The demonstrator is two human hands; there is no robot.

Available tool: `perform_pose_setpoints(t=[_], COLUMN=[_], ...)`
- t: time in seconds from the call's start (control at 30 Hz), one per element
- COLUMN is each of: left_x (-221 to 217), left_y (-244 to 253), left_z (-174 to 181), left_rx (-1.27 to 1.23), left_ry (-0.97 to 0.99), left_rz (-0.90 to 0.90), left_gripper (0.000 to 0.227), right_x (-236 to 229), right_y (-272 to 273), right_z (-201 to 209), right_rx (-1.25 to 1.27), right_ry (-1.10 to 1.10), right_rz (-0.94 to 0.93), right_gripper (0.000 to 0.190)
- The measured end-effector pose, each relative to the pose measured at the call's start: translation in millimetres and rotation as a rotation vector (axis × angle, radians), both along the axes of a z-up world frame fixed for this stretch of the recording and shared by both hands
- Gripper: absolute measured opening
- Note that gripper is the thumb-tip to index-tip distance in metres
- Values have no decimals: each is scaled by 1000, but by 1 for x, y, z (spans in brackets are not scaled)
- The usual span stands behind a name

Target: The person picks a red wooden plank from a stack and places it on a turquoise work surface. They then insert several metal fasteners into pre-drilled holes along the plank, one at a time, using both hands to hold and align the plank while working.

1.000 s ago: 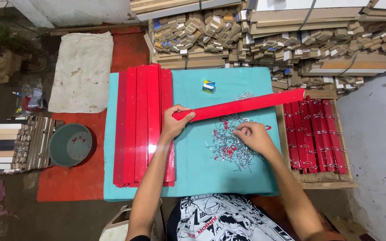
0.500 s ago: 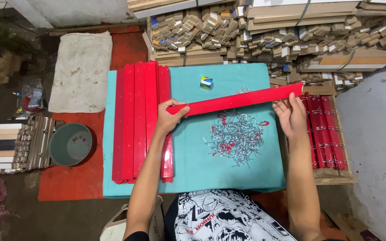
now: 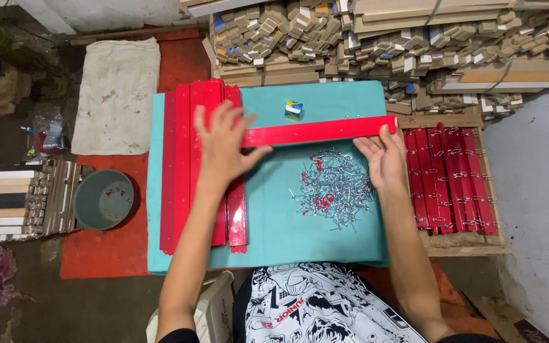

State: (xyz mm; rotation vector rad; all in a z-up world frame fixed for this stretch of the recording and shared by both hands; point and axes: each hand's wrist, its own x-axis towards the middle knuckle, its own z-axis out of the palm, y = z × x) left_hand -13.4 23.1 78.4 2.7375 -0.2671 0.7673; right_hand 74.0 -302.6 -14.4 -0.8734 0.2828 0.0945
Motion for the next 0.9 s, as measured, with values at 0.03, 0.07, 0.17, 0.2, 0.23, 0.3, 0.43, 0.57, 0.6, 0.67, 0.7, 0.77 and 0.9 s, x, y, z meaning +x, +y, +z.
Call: perform_pose_setpoints(t=[0.03,0.07,0.17,0.2,0.23,0.3,0.43,0.57,0.6,0.67,0.7,0.77,0.9], left_x=[5,10,14,13,13,14,14,16,16,15,14,15,14], left_y=[-4,-8,-15,-16,-15,-9,0,1,2,0,-2,-4,-5], left_z=[-17,-33,-55,-58,-66,-80,-96,-99,-98,-97,-96,-98,-102], left_rx=[1,62,109,91,90,112,131,84,76,74,72,78,82], left_ry=[0,27,135,216,215,180,159,119,118,115,113,112,98], left_rz=[-1,-62,-132,-140,-142,-153,-121,-90,-81,-86,-91,-97,-82], left_gripper=[59,55,45,39,39,42,42,44,44,43,42,42,42], right_x=[1,2,-1,-3,-6,-10,-30,-39,-34,-35,-36,-35,-38], right_y=[3,6,18,21,19,17,11,12,11,15,16,11,16], right_z=[-5,-10,-6,-2,-1,0,12,-17,-40,-38,-38,-45,-24], right_rx=[1,-12,-40,-58,-59,-175,-673,-1480,-1647,-1751,-1856,-1868,-1716], right_ry=[0,-6,-9,-5,-6,-1,-120,-330,-391,-382,-371,-382,-393], right_rz=[-1,20,49,57,55,163,416,686,737,760,783,777,745], right_gripper=[18,19,19,18,18,22,23,23,27,27,26,25,19])
